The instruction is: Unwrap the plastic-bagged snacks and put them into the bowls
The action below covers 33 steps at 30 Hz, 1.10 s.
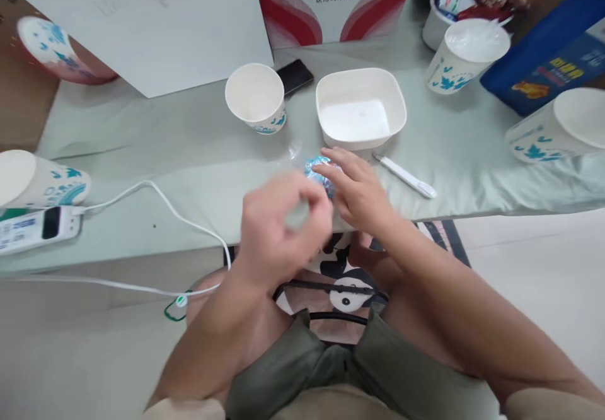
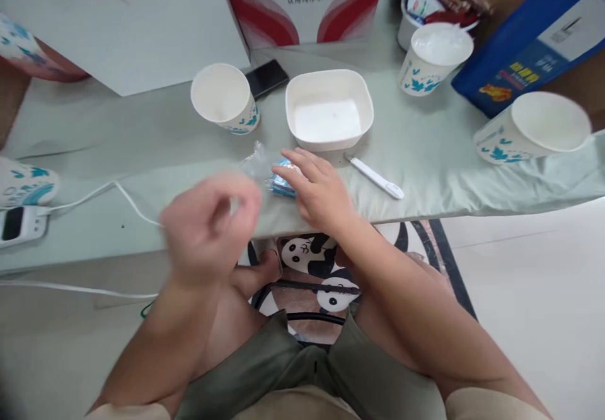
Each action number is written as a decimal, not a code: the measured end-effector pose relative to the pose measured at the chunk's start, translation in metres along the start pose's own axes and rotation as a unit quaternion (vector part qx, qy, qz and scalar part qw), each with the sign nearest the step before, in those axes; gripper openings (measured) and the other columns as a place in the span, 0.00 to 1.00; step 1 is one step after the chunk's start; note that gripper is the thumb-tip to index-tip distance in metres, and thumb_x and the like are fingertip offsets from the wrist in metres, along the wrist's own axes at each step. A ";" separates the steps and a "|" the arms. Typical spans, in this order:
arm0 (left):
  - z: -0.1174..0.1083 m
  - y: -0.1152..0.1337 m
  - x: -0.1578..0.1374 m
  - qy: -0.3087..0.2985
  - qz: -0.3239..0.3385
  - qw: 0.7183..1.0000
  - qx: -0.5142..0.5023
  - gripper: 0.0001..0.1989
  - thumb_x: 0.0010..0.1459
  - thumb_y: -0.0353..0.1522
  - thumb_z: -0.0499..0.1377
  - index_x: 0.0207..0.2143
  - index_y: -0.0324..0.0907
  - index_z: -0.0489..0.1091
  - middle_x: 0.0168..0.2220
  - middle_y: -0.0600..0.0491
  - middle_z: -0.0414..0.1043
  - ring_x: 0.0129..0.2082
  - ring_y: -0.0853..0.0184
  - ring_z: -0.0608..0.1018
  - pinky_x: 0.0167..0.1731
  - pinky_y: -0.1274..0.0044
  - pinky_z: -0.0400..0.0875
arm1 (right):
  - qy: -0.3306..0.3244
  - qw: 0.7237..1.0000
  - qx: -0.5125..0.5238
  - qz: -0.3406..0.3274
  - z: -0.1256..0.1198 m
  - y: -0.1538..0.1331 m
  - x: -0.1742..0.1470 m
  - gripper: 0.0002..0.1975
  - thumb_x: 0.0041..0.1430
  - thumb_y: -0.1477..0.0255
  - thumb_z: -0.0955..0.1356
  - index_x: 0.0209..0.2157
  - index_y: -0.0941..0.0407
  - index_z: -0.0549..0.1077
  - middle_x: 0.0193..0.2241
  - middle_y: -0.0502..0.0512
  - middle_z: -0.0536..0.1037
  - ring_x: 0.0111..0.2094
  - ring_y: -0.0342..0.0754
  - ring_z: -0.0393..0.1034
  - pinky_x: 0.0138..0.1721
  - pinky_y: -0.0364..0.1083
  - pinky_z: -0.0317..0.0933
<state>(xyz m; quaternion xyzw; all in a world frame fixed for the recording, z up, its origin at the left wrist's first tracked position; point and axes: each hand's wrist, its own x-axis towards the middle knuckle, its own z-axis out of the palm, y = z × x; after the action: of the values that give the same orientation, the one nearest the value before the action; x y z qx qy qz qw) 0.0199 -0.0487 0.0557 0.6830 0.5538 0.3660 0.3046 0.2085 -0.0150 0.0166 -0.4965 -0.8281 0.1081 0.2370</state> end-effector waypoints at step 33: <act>-0.042 -0.028 0.040 -0.212 0.063 0.963 0.154 0.08 0.54 0.38 0.63 0.27 0.46 0.79 0.58 0.50 0.70 0.60 0.53 0.69 0.59 0.61 0.68 | -0.245 0.966 -0.083 0.009 -0.040 0.025 -0.033 0.22 0.69 0.63 0.58 0.27 0.54 0.76 0.22 0.54 0.75 0.24 0.47 0.64 0.30 0.48 0.50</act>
<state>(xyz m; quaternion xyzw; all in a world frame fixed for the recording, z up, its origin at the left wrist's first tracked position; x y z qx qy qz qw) -0.0253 -0.0039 0.0618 0.8173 0.4822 0.1409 0.2824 0.2604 -0.0338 0.0313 -0.4801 -0.8624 0.1598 -0.0164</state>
